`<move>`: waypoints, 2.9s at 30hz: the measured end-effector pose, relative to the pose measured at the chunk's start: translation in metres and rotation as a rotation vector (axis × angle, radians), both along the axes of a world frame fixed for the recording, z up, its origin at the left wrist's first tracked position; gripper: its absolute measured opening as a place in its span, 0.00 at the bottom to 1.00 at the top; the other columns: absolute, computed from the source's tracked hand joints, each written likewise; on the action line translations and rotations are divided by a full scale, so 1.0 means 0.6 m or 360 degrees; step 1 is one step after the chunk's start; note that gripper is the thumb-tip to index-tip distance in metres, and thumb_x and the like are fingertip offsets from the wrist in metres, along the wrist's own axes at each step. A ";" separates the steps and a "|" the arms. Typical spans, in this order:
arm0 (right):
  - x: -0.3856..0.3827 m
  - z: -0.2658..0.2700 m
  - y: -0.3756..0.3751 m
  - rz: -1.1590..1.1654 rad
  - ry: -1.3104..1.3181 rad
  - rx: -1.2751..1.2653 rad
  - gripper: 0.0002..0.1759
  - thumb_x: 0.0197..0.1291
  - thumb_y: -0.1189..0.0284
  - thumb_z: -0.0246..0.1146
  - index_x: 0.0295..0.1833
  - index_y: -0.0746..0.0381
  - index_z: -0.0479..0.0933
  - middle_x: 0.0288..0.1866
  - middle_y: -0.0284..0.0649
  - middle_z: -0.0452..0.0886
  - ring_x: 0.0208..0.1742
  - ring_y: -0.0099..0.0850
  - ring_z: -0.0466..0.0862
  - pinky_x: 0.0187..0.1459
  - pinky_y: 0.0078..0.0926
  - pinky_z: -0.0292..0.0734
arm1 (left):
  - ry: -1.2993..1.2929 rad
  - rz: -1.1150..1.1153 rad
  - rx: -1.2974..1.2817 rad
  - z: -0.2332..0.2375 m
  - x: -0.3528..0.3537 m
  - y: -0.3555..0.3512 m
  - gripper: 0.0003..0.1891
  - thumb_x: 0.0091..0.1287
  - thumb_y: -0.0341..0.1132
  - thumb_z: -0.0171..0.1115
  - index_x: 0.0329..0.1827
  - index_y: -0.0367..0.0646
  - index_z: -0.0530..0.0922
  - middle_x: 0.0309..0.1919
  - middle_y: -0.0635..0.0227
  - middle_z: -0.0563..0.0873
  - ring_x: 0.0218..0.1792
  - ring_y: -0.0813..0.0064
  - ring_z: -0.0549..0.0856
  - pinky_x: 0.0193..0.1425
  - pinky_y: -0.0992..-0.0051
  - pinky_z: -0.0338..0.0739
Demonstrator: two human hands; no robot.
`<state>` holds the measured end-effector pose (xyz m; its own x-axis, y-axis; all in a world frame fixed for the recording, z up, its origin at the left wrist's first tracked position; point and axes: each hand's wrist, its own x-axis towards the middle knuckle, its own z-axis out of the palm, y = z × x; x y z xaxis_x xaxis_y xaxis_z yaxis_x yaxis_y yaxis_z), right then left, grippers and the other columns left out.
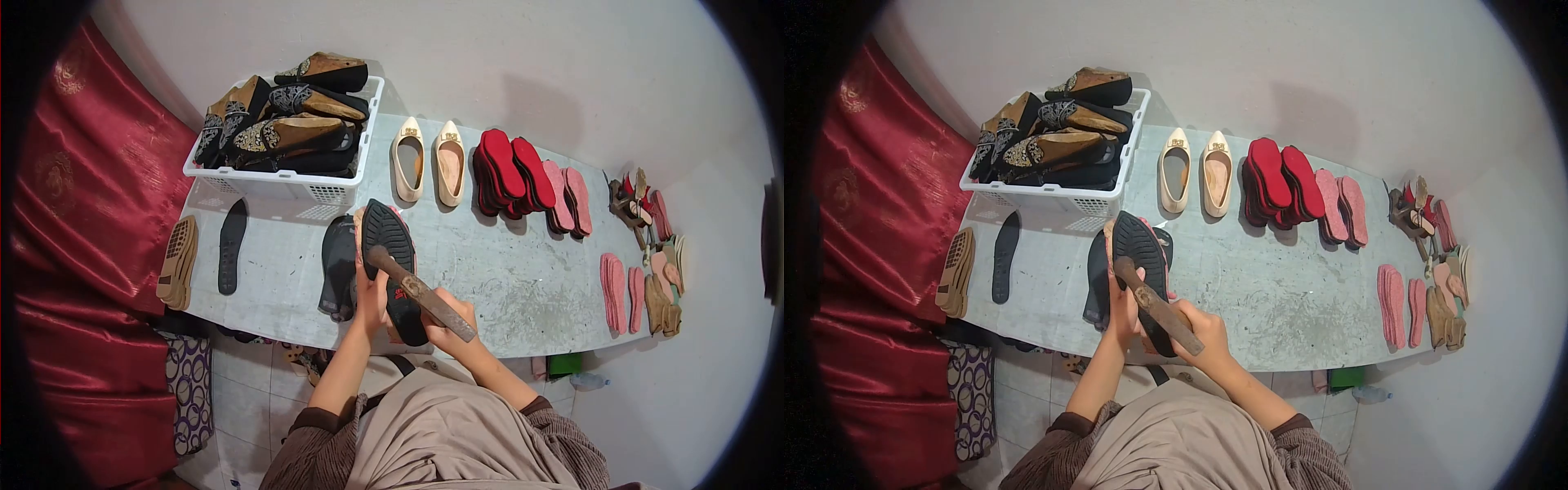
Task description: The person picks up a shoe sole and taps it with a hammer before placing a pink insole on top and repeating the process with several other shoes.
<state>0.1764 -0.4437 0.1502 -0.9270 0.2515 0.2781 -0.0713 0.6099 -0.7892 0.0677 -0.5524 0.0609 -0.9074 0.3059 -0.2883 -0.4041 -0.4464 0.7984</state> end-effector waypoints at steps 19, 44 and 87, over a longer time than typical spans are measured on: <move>-0.055 0.041 0.021 -0.0229 0.0088 -0.0047 0.10 0.46 0.76 0.60 0.37 0.58 0.73 0.21 0.46 0.76 0.25 0.48 0.79 0.26 0.34 0.72 | 0.0012 0.0108 0.0121 0.099 0.015 0.001 0.32 0.62 0.35 0.62 0.68 0.44 0.57 0.56 0.62 0.72 0.51 0.73 0.76 0.48 0.72 0.78; 0.011 0.001 0.020 -0.0087 -0.0184 0.0044 0.13 0.42 0.75 0.63 0.38 0.56 0.74 0.23 0.45 0.79 0.26 0.45 0.81 0.27 0.34 0.74 | 0.0301 0.0393 -0.0101 -0.009 -0.021 -0.002 0.31 0.67 0.39 0.54 0.67 0.48 0.46 0.45 0.49 0.75 0.33 0.57 0.84 0.32 0.59 0.84; 0.058 0.020 0.027 -0.0015 -0.0489 -0.0101 0.09 0.44 0.75 0.60 0.35 0.58 0.75 0.20 0.45 0.77 0.24 0.44 0.80 0.28 0.31 0.74 | -0.0089 0.0059 0.1114 0.072 -0.024 -0.040 0.36 0.62 0.66 0.40 0.60 0.45 0.66 0.48 0.65 0.77 0.39 0.68 0.78 0.39 0.57 0.76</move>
